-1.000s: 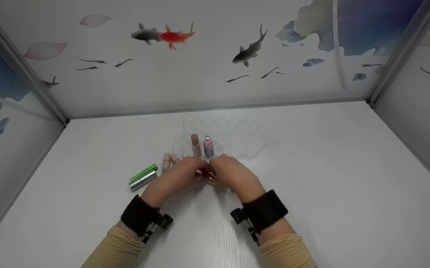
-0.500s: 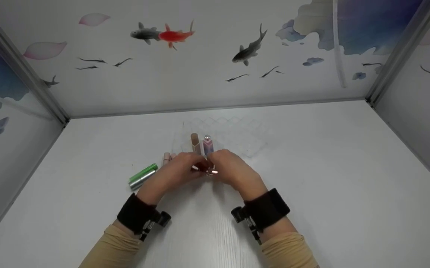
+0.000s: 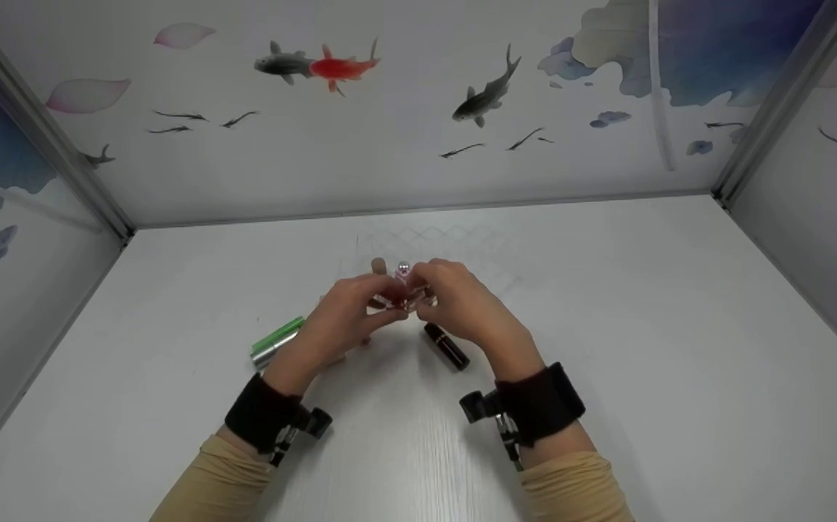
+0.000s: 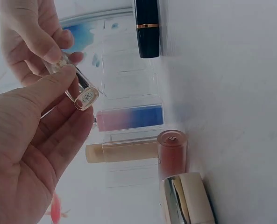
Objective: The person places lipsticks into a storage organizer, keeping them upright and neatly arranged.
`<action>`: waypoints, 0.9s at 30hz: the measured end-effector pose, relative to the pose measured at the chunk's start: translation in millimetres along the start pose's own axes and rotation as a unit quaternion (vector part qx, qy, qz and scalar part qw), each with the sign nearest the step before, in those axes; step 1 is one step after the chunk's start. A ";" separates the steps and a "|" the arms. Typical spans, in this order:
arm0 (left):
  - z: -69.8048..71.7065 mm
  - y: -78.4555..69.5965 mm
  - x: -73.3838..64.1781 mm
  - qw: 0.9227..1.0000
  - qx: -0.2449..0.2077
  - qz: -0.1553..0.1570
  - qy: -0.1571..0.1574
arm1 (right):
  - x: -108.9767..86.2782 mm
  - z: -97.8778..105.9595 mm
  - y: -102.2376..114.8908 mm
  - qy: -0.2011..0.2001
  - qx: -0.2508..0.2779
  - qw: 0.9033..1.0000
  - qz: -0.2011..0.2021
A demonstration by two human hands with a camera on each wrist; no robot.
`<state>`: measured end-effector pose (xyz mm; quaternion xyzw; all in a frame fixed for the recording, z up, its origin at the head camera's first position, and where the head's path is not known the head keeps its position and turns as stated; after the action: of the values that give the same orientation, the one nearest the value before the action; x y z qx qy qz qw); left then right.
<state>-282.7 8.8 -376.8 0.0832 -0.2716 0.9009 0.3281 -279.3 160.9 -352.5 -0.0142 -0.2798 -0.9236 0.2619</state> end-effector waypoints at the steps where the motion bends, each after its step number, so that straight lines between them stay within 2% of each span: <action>1: 1.0 0.0 0.0 1.000 0.006 0.003 -0.010 | -0.1 1.5 -0.2 -0.005 0.008 1.000 -0.001; 6: 6.4 -0.5 -1.8 0.997 0.030 0.018 -0.062 | -0.8 8.7 0.2 -0.038 0.061 0.997 -0.003; 9: 8.1 -1.5 -2.9 0.994 0.034 0.007 -0.100 | -0.6 12.6 1.3 -0.070 0.076 0.995 0.002; 13: 7.9 -3.1 -2.6 0.990 0.013 -0.013 -0.137 | -1.2 17.2 2.7 -0.122 0.071 0.990 0.003; 17: 7.3 -6.7 -2.4 0.988 -0.007 -0.013 -0.151 | -2.5 21.5 3.5 -0.168 0.065 0.984 -0.010; 22: 6.2 -14.4 -2.4 0.986 0.005 -0.031 -0.162 | -3.0 25.0 2.0 -0.227 0.082 0.970 -0.026; 27: 3.0 -20.5 -1.9 0.987 0.025 -0.057 -0.149 | -3.2 25.5 -0.4 -0.280 0.087 0.955 -0.032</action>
<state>-268.3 19.1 -366.0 0.2399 -0.2900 0.8649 0.3322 -279.8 176.1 -331.8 -0.2402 -0.4217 -0.8625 0.1432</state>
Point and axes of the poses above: each hand's wrist, its own x-axis towards the middle knuckle, its own z-axis out of the back of the hand, y = z × x, the point moved 4 cm from there along x, towards the middle knuckle, and after that the axes turned 5 degrees about -z, right-handed, at the moved point
